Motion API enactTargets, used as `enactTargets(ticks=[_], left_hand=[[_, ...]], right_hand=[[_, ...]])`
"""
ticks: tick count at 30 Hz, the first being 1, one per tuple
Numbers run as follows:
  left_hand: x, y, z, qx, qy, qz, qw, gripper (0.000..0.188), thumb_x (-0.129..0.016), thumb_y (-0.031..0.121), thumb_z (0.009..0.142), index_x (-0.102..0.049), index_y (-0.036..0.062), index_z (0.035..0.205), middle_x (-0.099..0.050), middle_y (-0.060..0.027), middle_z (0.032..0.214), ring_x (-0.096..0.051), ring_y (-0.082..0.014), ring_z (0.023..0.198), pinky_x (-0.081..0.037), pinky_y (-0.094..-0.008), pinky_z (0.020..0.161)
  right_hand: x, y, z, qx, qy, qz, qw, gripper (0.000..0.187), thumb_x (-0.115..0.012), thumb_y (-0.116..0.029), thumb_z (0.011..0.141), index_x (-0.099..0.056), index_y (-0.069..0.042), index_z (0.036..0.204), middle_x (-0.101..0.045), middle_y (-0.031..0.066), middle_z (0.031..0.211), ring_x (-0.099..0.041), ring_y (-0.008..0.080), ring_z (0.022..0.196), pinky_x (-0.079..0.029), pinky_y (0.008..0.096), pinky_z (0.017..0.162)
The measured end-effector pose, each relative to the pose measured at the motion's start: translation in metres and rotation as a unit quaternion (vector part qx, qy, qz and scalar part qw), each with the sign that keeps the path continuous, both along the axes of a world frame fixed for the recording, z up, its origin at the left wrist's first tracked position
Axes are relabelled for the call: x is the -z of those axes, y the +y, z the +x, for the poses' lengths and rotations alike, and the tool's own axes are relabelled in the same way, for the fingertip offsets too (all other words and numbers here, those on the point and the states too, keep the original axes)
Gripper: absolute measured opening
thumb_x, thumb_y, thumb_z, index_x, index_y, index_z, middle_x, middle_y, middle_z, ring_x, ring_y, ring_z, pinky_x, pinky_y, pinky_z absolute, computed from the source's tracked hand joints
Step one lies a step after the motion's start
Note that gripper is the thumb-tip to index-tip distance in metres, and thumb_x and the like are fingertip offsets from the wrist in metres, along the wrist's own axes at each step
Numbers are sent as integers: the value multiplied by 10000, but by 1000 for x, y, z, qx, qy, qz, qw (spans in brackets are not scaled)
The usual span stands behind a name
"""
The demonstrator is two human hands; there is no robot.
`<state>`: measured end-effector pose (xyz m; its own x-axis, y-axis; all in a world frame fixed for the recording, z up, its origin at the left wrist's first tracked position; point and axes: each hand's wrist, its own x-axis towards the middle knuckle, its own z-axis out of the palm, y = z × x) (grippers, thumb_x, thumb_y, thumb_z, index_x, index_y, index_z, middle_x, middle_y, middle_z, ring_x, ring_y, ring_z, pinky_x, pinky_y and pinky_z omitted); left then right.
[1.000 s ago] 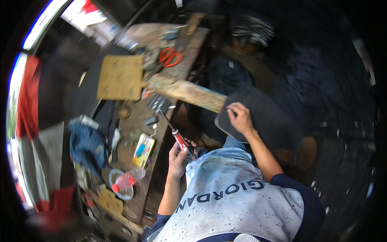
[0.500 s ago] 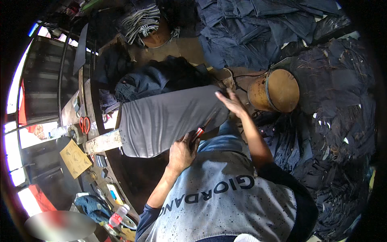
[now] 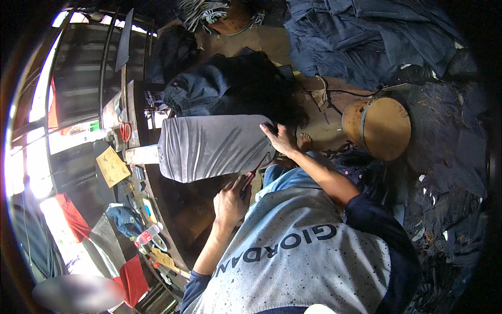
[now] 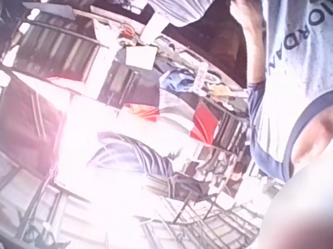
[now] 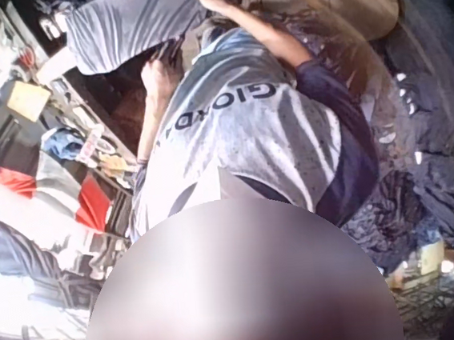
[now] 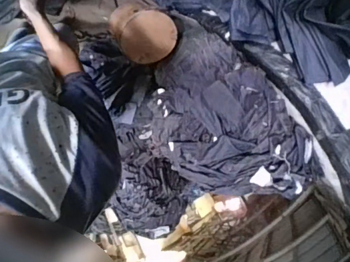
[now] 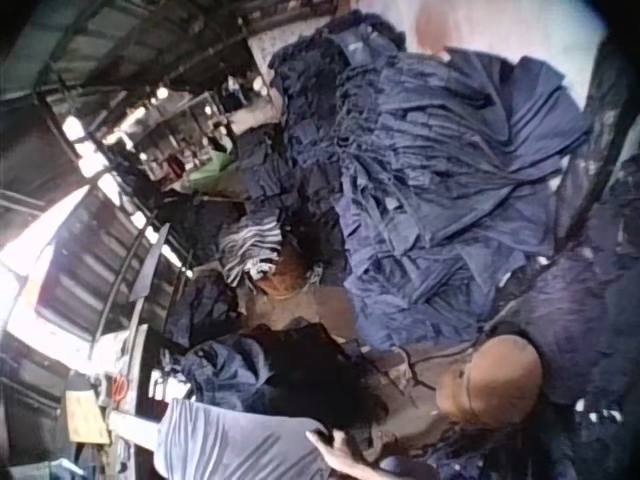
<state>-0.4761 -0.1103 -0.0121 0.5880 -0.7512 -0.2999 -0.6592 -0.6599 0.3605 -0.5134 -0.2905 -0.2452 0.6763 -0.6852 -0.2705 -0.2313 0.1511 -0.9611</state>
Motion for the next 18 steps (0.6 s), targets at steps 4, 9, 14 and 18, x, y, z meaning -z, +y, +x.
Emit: enactTargets(ticks=[4, 9, 14, 18], left_hand=[[-8, -6, -9, -19, -14, 36, 999, 299, -664, 210, 868, -682, 183, 1165, -686, -149, 850, -669, -364, 707, -540, -436, 596], [-16, -19, -18, -22, -48, 90, 995, 320, -671, 213, 858, -674, 180, 1176, -693, -135, 910, -672, -345, 704, -549, -426, 601], [-21, -35, -12, 51, -117, 71, 989, 370, -673, 231, 842, -641, 129, 1197, -671, -129, 931, -675, -319, 663, -544, -426, 567], [-25, -45, -4, 52, -118, 138, 982, 365, -699, 191, 818, -667, 148, 1179, -661, -102, 867, -676, -301, 712, -547, -420, 596]], right_hand=[[-24, -7, -7, -23, 59, -27, 998, 667, -625, -624, 845, -669, 35, 934, -685, 246, 880, -674, 385, 811, -516, 433, 712], [-48, -17, -9, -49, 56, -10, 997, 660, -635, -597, 852, -654, 62, 882, -668, 260, 825, -671, 385, 771, -514, 441, 686], [-46, -18, -8, -83, 76, -7, 994, 663, -638, -602, 849, -656, 57, 924, -684, 244, 835, -677, 338, 766, -513, 413, 687], [-42, -18, -5, -81, 73, -30, 994, 637, -638, -578, 857, -665, 49, 968, -685, 260, 875, -685, 377, 828, -531, 425, 731]])
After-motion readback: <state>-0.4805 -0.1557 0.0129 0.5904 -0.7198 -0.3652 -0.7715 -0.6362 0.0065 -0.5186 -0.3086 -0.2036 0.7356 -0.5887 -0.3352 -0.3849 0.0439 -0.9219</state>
